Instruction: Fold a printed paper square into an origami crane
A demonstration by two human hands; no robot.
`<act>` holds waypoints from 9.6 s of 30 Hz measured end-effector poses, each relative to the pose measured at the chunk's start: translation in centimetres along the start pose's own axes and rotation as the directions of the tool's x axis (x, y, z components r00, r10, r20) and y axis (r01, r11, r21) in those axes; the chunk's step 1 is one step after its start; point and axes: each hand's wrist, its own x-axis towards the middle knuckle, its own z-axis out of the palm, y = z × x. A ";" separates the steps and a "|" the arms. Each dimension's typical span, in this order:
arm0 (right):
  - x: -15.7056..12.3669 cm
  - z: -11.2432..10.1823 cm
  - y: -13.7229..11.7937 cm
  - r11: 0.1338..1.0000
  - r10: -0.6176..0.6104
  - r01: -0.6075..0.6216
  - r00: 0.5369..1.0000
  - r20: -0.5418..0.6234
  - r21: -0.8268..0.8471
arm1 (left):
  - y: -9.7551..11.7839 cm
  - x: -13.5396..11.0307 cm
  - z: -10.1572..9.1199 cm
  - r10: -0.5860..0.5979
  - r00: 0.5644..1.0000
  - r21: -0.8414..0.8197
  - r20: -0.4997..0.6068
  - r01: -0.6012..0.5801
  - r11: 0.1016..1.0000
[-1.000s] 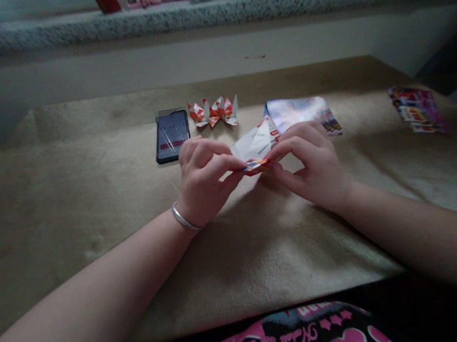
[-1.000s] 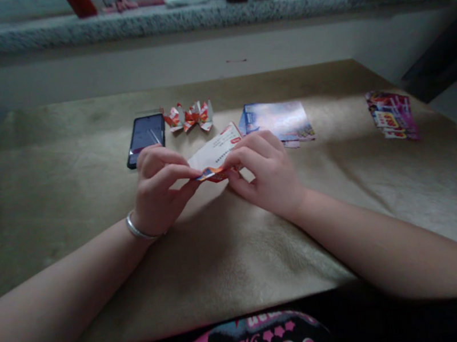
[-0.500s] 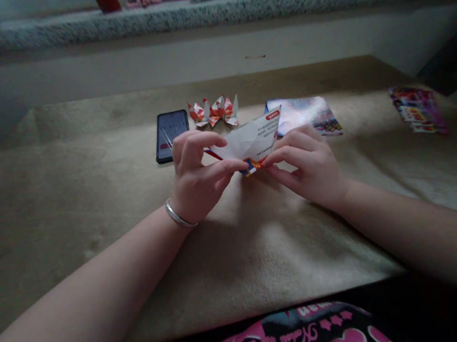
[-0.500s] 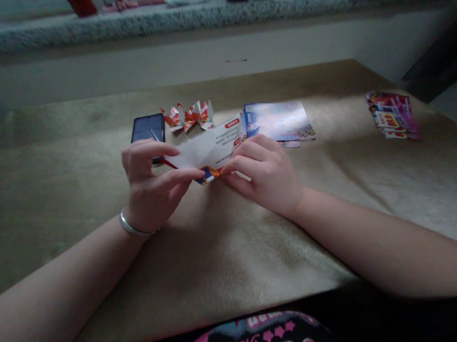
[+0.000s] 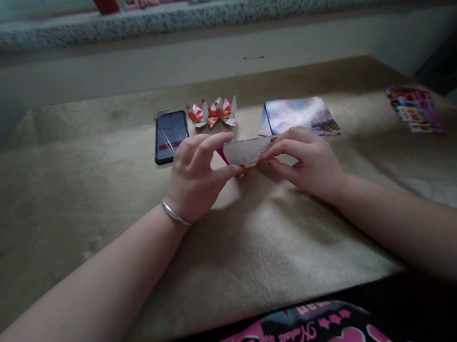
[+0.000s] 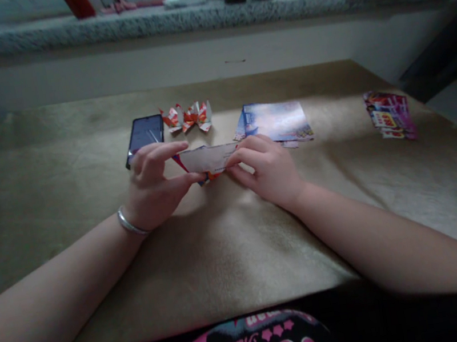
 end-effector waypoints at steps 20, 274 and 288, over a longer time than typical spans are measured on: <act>-0.3 -0.4 0.7 0.997 -0.057 0.056 0.998 -0.010 -0.061 | -0.6 0.0 -0.5 0.153 0.968 -0.116 0.198 -0.131 0.984; 0.4 -0.1 -1.8 0.985 -0.065 0.087 0.987 -0.146 0.148 | 1.5 0.9 -0.2 -0.267 0.964 -0.453 0.006 0.241 0.859; 0.5 -0.5 -1.5 0.988 -0.106 0.123 0.978 -0.179 0.090 | 1.7 1.0 -0.1 -0.311 0.950 -0.501 0.014 0.276 0.820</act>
